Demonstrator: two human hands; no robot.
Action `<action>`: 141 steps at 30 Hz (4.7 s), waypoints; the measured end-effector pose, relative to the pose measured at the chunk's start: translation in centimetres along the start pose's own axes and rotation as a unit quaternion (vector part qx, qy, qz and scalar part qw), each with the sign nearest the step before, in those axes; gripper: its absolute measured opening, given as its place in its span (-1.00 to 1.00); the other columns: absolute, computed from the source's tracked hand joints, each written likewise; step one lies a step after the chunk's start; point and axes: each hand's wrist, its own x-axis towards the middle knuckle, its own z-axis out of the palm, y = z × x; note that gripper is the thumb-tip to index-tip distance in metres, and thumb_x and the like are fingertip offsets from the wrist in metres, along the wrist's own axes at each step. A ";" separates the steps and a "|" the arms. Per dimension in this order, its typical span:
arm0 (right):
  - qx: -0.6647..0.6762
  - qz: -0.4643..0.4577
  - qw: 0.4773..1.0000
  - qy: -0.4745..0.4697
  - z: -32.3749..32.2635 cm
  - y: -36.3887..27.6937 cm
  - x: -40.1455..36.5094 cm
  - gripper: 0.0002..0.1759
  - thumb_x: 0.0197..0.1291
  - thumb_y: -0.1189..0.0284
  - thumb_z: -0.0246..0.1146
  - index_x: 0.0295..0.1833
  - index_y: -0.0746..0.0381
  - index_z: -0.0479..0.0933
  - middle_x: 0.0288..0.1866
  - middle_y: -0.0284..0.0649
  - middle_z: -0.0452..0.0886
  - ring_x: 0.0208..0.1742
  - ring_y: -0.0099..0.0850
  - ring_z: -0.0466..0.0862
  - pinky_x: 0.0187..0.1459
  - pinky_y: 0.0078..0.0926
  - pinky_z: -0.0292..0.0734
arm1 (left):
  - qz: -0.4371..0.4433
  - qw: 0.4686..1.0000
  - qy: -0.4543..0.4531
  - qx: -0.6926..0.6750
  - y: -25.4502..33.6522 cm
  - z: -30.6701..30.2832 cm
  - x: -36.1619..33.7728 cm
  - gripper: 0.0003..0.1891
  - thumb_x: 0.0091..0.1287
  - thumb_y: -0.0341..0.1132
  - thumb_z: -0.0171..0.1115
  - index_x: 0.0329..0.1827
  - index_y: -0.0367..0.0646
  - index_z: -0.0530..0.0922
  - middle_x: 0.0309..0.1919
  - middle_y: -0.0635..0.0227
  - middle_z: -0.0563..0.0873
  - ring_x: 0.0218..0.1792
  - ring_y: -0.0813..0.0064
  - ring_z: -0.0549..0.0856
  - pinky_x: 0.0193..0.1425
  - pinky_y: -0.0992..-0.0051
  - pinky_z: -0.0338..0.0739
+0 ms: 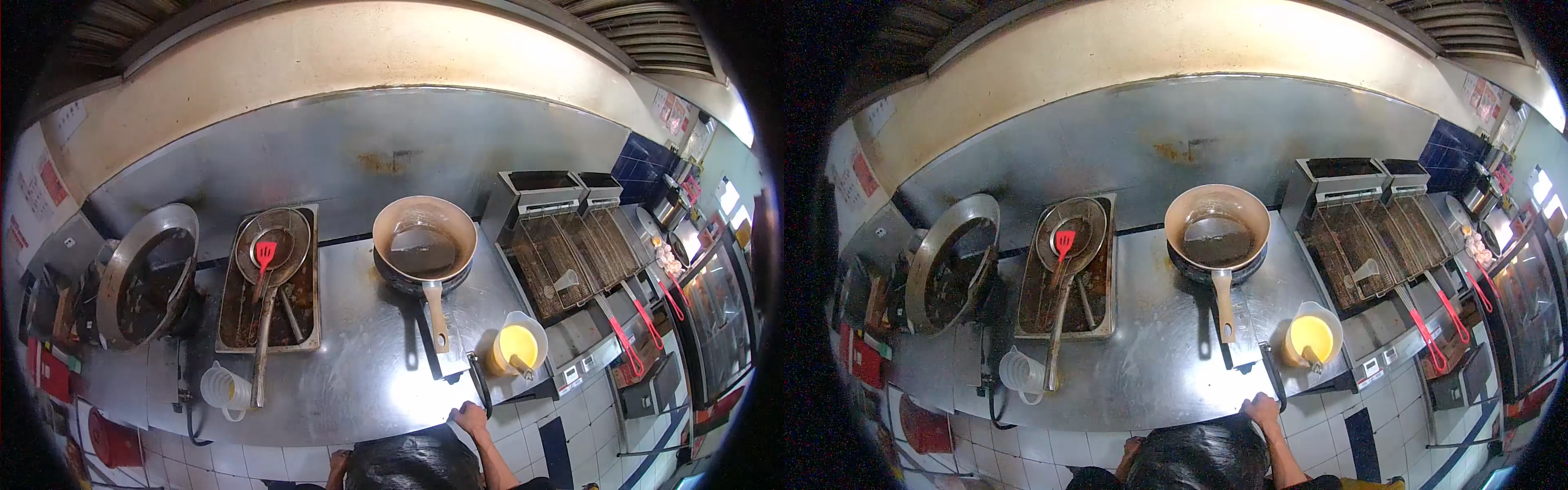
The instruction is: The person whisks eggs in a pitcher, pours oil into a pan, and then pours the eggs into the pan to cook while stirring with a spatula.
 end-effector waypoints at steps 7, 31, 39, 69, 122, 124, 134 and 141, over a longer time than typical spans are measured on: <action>-0.010 -0.003 1.000 -0.002 -0.3 -0.3 -0.2 -0.53 -0.08 0.02 0.25 -0.36 0.27 0.62 -0.35 0.03 0.66 -0.26 -0.05 0.67 -0.15 -0.16 0.56 | -0.001 0.999 0.001 0.041 -1.2 0.8 1.2 -0.69 0.15 0.03 0.19 -0.17 0.14 0.72 -0.27 0.28 0.75 -0.22 0.26 0.72 -0.11 0.30 0.58; -0.009 -0.012 1.000 0.024 0.6 0.4 0.2 -0.55 -0.12 0.03 0.26 -0.45 0.26 0.61 -0.43 0.05 0.65 -0.33 -0.03 0.66 -0.21 -0.14 0.55 | 0.028 0.997 0.022 0.074 0.0 0.1 0.2 -0.77 0.15 -0.08 0.27 -0.29 0.01 0.71 -0.29 0.39 0.75 -0.21 0.42 0.70 -0.12 0.44 0.57; 0.004 -0.001 1.000 0.010 -0.6 -0.6 -0.5 -0.54 -0.12 0.03 0.26 -0.43 0.26 0.60 -0.42 0.05 0.65 -0.32 -0.03 0.66 -0.19 -0.15 0.55 | -0.009 1.000 0.021 0.018 -2.1 1.1 1.2 -0.65 0.17 0.06 0.18 -0.17 0.07 0.71 -0.26 0.31 0.74 -0.24 0.31 0.72 -0.14 0.35 0.61; 0.146 -0.074 0.984 0.077 -3.2 3.2 -5.5 -0.65 0.03 0.19 0.30 -0.49 0.29 0.53 -0.59 -0.09 0.57 -0.53 -0.37 0.59 -0.39 -0.40 0.48 | 0.013 0.983 -0.182 0.016 6.9 -8.6 -4.5 -0.71 0.28 -0.13 0.11 -0.15 -0.11 0.67 -0.30 0.21 0.73 -0.20 0.29 0.70 -0.08 0.37 0.56; 0.337 -0.158 0.906 0.202 -35.0 -14.3 12.0 -0.61 0.08 0.38 0.23 -0.68 0.44 0.50 -0.74 -0.45 0.42 -0.67 -0.72 0.32 -0.64 -0.58 0.20 | 0.652 0.739 -0.115 -0.126 78.6 -19.5 -2.6 -0.73 0.24 -0.32 0.11 -0.58 -0.29 0.57 -0.64 0.34 0.64 -0.56 0.63 0.55 -0.41 0.51 0.46; 0.313 -0.156 0.915 0.203 -35.6 -15.5 13.1 -0.58 0.07 0.34 0.24 -0.71 0.41 0.48 -0.77 -0.44 0.40 -0.70 -0.70 0.32 -0.65 -0.56 0.20 | 0.634 0.752 -0.126 -0.125 79.2 -20.6 -1.4 -0.72 0.24 -0.31 0.11 -0.58 -0.29 0.57 -0.66 0.35 0.63 -0.58 0.65 0.53 -0.44 0.51 0.44; 0.180 -0.127 0.948 0.230 -37.4 -21.7 15.7 -0.55 -0.06 0.17 0.26 -0.64 0.40 0.59 -0.71 -0.11 0.58 -0.63 -0.38 0.63 -0.48 -0.41 0.51 | 0.597 0.759 -0.178 -0.191 79.3 -23.6 1.6 -0.72 0.25 -0.33 0.09 -0.59 -0.28 0.54 -0.74 0.41 0.53 -0.79 0.68 0.42 -0.68 0.57 0.30; 0.044 -0.137 0.962 0.230 -38.1 -23.8 17.8 -0.49 -0.09 0.05 0.26 -0.55 0.38 0.63 -0.58 0.07 0.61 -0.48 -0.13 0.69 -0.30 -0.26 0.58 | 0.556 0.768 -0.185 -0.259 77.9 -23.4 4.5 -0.74 0.23 -0.35 0.03 -0.59 -0.27 0.53 -0.75 0.43 0.49 -0.80 0.68 0.42 -0.73 0.60 0.28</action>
